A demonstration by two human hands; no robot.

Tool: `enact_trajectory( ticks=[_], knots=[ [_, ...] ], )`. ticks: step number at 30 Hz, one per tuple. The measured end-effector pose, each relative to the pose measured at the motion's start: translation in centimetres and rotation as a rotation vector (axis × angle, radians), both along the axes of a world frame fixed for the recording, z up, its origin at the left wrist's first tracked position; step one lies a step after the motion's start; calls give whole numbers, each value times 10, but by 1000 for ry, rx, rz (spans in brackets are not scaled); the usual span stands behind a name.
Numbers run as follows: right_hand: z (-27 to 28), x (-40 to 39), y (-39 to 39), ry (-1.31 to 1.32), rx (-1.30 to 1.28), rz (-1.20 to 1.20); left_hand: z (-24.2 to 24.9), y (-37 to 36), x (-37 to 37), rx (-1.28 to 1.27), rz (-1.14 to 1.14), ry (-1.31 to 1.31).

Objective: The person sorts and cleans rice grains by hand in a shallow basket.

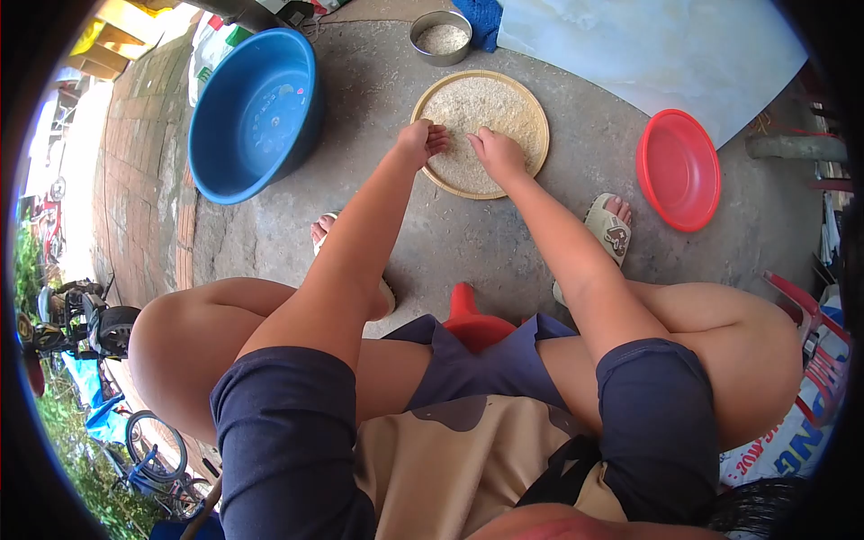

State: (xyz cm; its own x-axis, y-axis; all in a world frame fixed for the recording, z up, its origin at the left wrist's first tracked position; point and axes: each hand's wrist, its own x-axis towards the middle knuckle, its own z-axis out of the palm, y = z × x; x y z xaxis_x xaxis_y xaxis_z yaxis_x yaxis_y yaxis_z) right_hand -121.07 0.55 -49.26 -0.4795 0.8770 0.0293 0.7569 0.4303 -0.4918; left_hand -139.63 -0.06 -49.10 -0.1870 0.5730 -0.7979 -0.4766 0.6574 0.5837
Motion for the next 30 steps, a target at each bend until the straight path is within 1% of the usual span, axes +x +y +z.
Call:
enact_trajectory(
  ticks=[1, 2, 3, 4, 5, 7, 8, 9, 10, 11, 12, 13, 15, 17, 19, 20, 22, 23, 25, 26, 28, 29, 30],
  knots=[
    [5, -11, -2, 151, 13, -57, 3, 1, 7, -11, -9, -38],
    [10, -22, -5, 154, 14, -63, 7, 2, 12, -21, -15, -77],
    [16, -33, -7, 235, -4, -6, 9, 5, 15, -19, -18, -77],
    [22, -39, -8, 313, -22, 53, 10, 7, 19, 44, -7, -225],
    [27, -42, -7, 310, -22, 53, 10, 8, 22, 107, 4, -374],
    [30, -44, -3, 325, 227, 13, 3, 15, 19, 140, -18, -367],
    [32, -37, 0, 270, 164, 35, 0, 19, 18, 119, 10, -337],
    [30, -28, 2, 272, 166, 32, -1, 22, 16, 99, 37, -306],
    [27, -18, 3, 253, 269, -4, 6, 22, 15, 79, 86, -303],
    [24, -8, 5, 233, 371, -42, 13, 22, 14, 80, 81, -300],
    [12, 3, 7, 180, 312, -71, 10, 22, 11, 92, 104, -297],
    [7, 12, 6, 182, 311, -77, 9, 22, 8, 102, 127, -294],
    [0, 30, 1, 2, 261, -95, 6, 21, 4, 103, 138, -269],
    [-6, 39, -4, -44, 253, -55, 2, 17, 1, 103, 153, -251],
    [-13, 41, -6, -123, 138, 49, -4, 14, -3, 86, 129, -210],
    [-16, 39, -6, -124, 137, 46, -7, 12, -4, 84, 127, -211],
    [-10, 22, -4, -33, -82, -65, -8, 9, -4, 20, 106, -145],
    [-9, 14, -3, -33, -80, -66, -7, 8, -3, 21, 105, -145],
    [-8, -2, -2, 270, -66, -29, -4, 6, 2, -21, 7, -153],
    [-5, -11, -3, 271, -66, -31, -4, 7, 5, -21, 6, -152],
    [13, -25, -5, 381, -7, 62, -1, 7, 13, 21, 8, -183],
    [20, -29, -4, 380, -8, 61, 2, 7, 19, 20, 8, -183],
    [22, -31, -3, 343, 108, 95, 13, 7, 25, 140, -7, -298]
  ],
)
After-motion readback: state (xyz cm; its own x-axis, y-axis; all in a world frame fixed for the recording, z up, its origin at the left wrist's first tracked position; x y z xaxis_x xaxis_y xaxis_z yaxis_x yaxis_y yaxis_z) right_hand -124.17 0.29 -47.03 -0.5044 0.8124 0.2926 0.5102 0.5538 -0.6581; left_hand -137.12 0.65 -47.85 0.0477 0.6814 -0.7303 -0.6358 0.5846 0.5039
